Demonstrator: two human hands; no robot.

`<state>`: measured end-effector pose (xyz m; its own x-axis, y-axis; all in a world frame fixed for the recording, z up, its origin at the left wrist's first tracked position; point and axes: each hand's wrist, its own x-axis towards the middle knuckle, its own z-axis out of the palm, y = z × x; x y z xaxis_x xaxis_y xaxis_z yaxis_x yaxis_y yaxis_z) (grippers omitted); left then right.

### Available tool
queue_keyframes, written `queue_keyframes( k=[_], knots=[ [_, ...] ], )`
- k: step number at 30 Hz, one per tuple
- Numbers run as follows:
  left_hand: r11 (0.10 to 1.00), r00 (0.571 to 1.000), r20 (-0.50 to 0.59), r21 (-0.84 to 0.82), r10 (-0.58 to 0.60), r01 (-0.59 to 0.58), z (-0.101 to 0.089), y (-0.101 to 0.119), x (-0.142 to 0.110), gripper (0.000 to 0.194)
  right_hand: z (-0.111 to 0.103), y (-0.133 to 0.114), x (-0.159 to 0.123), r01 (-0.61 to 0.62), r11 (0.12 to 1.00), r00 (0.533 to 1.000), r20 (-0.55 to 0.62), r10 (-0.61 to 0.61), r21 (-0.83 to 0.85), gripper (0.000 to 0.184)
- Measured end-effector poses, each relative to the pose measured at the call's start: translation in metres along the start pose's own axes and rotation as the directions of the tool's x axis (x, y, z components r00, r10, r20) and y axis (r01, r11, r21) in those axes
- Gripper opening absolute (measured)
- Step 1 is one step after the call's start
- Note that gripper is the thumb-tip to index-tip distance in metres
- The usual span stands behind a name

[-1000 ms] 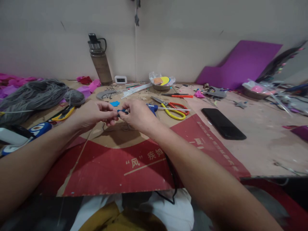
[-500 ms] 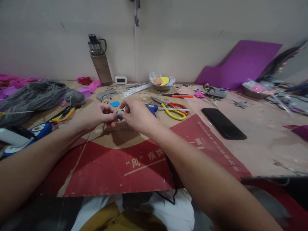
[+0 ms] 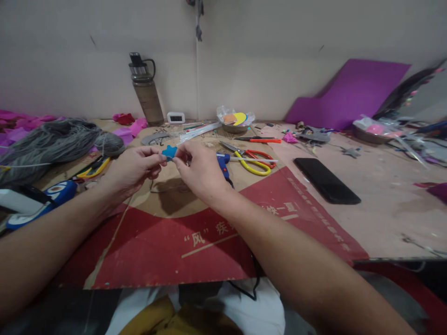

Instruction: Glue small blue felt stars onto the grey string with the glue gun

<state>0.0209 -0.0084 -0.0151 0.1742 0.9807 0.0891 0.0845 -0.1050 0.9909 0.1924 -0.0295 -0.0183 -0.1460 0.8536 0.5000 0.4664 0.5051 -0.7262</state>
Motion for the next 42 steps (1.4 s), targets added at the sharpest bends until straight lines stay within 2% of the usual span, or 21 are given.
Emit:
queue_keyframes(
  k=[5,9,13,21,28,37,42],
  knots=[
    [1.0,0.998,-0.063,-0.011,-0.002,0.002,0.003,0.001,-0.001,0.01,0.008,0.003,0.001,-0.123,0.965,0.991,-0.015,0.13,0.231,0.009],
    [1.0,0.996,-0.087,-0.02,0.02,-0.022,0.005,0.001,-0.003,0.012,0.016,0.008,0.003,-0.255,0.902,0.958,-0.036,0.285,0.349,0.02],
    [0.999,0.996,-0.085,-0.026,0.039,-0.042,0.008,0.002,-0.004,0.011,0.019,0.009,0.004,-0.322,0.83,0.933,0.004,0.36,0.456,0.025],
    [0.998,0.993,-0.098,-0.007,0.068,-0.069,0.012,0.005,-0.008,0.01,0.019,0.003,0.003,-0.346,0.758,0.925,0.064,0.375,0.552,0.018],
    [0.996,0.991,-0.093,-0.004,0.091,-0.092,0.013,0.004,-0.01,0.009,0.019,0.004,0.004,-0.348,0.818,0.93,0.057,0.364,0.458,0.018],
    [0.993,0.99,-0.081,0.0,0.115,-0.116,0.014,0.001,-0.009,0.01,0.019,0.004,0.005,-0.355,0.781,0.923,0.06,0.38,0.514,0.016],
    [0.994,0.995,0.0,0.035,0.099,-0.099,0.012,0.001,-0.008,0.01,0.016,0.004,0.005,-0.329,0.817,0.932,0.023,0.362,0.474,0.014]
  ],
)
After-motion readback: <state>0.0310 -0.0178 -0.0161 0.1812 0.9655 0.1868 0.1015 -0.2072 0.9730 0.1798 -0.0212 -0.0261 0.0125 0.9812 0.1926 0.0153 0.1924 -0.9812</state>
